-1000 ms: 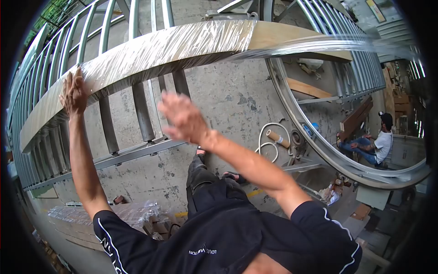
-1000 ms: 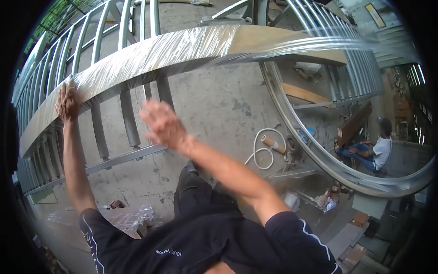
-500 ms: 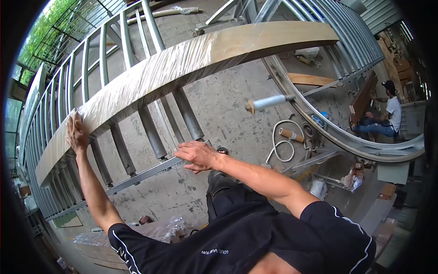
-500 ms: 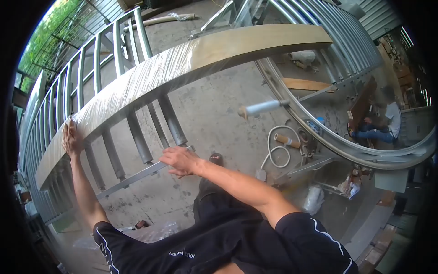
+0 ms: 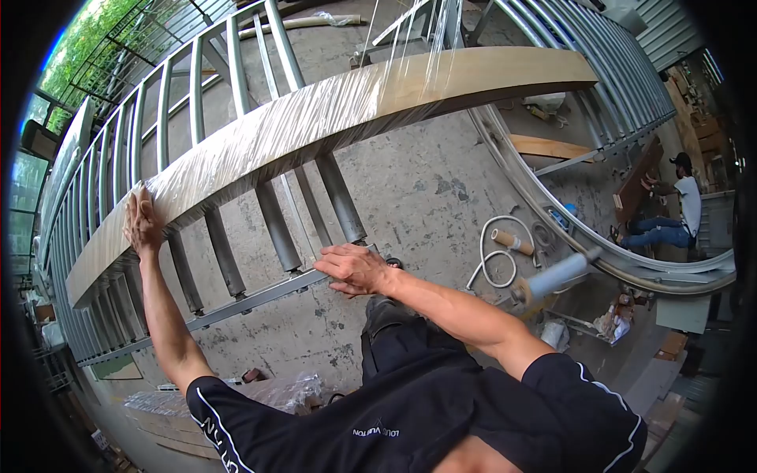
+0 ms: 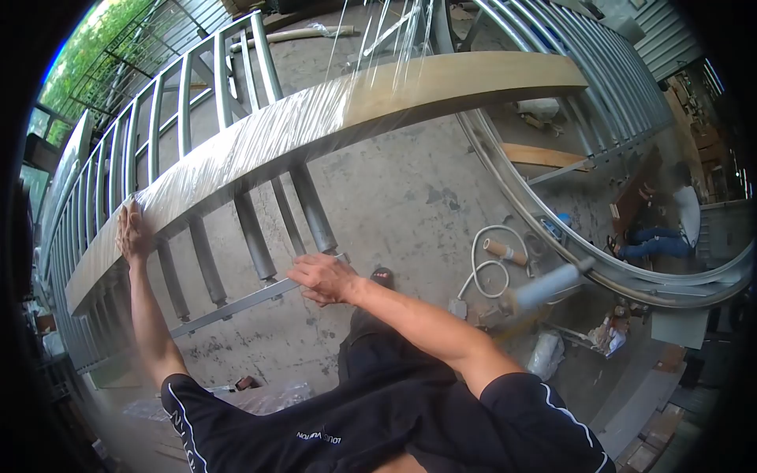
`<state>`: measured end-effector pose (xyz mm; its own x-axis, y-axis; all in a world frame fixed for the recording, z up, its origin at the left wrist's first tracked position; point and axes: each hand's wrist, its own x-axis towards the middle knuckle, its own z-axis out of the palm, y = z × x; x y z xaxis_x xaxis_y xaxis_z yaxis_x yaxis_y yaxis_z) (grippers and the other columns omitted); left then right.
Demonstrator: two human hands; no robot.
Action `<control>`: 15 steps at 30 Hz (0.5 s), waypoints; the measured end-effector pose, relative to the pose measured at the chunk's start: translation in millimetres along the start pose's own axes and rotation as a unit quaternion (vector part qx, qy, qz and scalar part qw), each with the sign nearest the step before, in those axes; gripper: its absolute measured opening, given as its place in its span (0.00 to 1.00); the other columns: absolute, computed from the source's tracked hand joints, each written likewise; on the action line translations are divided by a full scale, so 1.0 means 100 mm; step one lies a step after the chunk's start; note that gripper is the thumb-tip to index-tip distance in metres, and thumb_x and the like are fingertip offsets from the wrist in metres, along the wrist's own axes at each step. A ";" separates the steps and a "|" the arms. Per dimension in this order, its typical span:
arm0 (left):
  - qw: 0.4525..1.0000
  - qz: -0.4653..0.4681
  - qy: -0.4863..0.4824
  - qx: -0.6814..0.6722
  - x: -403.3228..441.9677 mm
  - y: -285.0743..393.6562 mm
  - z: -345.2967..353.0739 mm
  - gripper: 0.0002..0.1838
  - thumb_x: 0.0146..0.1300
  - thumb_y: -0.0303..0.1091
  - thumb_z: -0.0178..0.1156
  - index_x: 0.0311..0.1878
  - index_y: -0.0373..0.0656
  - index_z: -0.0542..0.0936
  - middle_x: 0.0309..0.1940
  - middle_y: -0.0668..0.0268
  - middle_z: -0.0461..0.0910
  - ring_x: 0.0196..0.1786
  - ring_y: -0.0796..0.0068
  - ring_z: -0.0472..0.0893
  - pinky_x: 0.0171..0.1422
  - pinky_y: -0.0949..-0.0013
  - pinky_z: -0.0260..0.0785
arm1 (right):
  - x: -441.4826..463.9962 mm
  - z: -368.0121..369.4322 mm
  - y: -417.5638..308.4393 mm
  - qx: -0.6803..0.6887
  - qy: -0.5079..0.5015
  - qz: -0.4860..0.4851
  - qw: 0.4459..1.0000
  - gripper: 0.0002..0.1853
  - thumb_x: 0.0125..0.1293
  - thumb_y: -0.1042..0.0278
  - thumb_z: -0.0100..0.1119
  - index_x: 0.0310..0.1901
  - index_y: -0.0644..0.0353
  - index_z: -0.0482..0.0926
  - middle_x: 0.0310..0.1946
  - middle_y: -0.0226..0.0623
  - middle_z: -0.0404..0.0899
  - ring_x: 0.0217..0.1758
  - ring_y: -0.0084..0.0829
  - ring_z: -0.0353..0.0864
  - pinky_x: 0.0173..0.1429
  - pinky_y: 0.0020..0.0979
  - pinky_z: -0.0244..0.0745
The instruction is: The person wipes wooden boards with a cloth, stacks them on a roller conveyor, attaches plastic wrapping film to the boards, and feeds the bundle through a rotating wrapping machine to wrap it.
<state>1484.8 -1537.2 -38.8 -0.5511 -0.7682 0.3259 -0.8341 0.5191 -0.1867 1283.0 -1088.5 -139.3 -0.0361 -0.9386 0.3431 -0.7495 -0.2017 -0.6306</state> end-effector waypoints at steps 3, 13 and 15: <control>1.000 0.006 0.005 -0.019 0.01 -0.03 0.01 0.30 0.70 0.61 0.22 0.68 0.68 0.64 0.72 0.66 0.56 0.74 0.57 0.51 0.71 0.35 0.37 | 0.01 0.04 0.00 -0.005 -0.004 -0.002 1.000 0.27 0.45 0.65 0.69 0.49 0.58 0.72 0.45 0.36 0.76 0.57 0.36 0.72 0.59 0.33 0.70; 0.999 -0.001 -0.044 -0.015 0.20 0.06 -0.05 0.28 0.71 0.52 0.31 0.72 0.59 0.56 0.72 0.60 0.54 0.74 0.54 0.50 0.71 0.33 0.38 | 0.04 0.09 0.00 -0.071 -0.026 -0.013 0.997 0.30 0.43 0.55 0.68 0.50 0.57 0.72 0.43 0.33 0.75 0.56 0.34 0.72 0.56 0.33 0.70; 0.957 -0.097 -0.219 0.161 0.22 0.61 -0.58 0.29 0.70 0.52 0.34 0.72 0.54 0.56 0.72 0.59 0.53 0.74 0.54 0.51 0.71 0.32 0.37 | 0.03 0.09 -0.04 -0.077 -0.017 -0.019 0.997 0.31 0.44 0.54 0.68 0.50 0.58 0.72 0.42 0.33 0.75 0.56 0.34 0.72 0.56 0.33 0.70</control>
<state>1423.3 -1500.3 11.0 -0.2836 -0.9586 -0.0243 -0.8479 0.2625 -0.4605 1291.7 -1093.2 -142.5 0.0150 -0.9402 0.3404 -0.8423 -0.1953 -0.5024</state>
